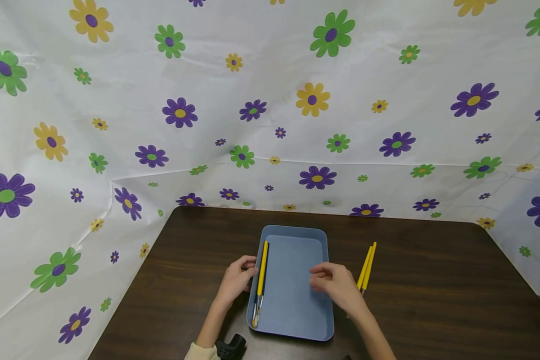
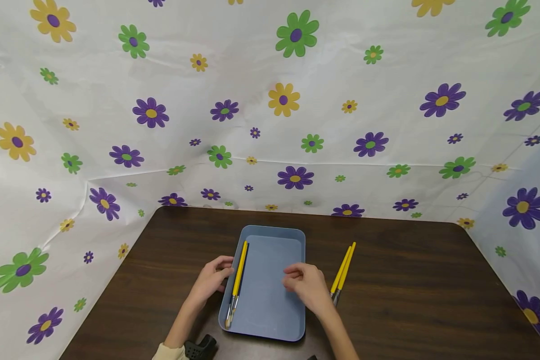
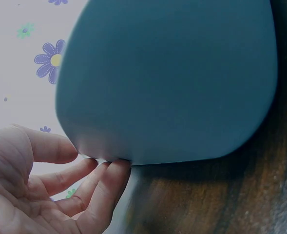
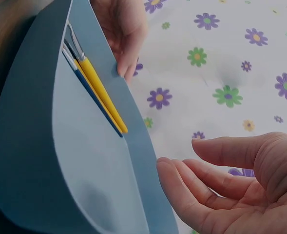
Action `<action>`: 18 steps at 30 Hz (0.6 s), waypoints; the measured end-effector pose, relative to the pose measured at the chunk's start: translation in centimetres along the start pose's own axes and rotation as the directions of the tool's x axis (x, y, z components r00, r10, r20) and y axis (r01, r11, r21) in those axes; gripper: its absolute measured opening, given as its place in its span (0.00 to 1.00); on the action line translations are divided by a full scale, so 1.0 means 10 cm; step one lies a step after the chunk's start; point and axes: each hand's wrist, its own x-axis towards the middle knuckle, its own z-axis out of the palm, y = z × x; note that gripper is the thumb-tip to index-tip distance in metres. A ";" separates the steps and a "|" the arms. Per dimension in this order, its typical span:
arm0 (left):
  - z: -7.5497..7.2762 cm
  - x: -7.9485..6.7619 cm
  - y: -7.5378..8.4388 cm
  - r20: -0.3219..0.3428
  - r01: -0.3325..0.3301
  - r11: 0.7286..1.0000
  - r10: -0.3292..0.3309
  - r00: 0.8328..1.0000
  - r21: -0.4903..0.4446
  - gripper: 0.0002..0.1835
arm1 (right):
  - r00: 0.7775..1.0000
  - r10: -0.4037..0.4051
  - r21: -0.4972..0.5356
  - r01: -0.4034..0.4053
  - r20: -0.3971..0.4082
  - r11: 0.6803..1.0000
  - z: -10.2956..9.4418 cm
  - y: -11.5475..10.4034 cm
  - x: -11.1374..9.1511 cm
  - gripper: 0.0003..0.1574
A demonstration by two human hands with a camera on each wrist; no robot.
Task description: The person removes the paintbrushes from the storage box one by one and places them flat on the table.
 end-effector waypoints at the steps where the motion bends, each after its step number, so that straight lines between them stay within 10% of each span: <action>1: 0.00 0.00 0.00 0.000 0.002 1.000 -0.002 1.000 0.001 0.19 | 1.000 0.002 -0.007 -0.002 0.001 1.000 0.02 -0.01 0.00 0.15; 18: 0.00 0.01 -0.01 0.003 -0.007 1.000 0.007 1.000 0.007 0.19 | 0.994 -0.066 0.093 0.057 0.088 0.994 0.51 -0.04 0.08 0.14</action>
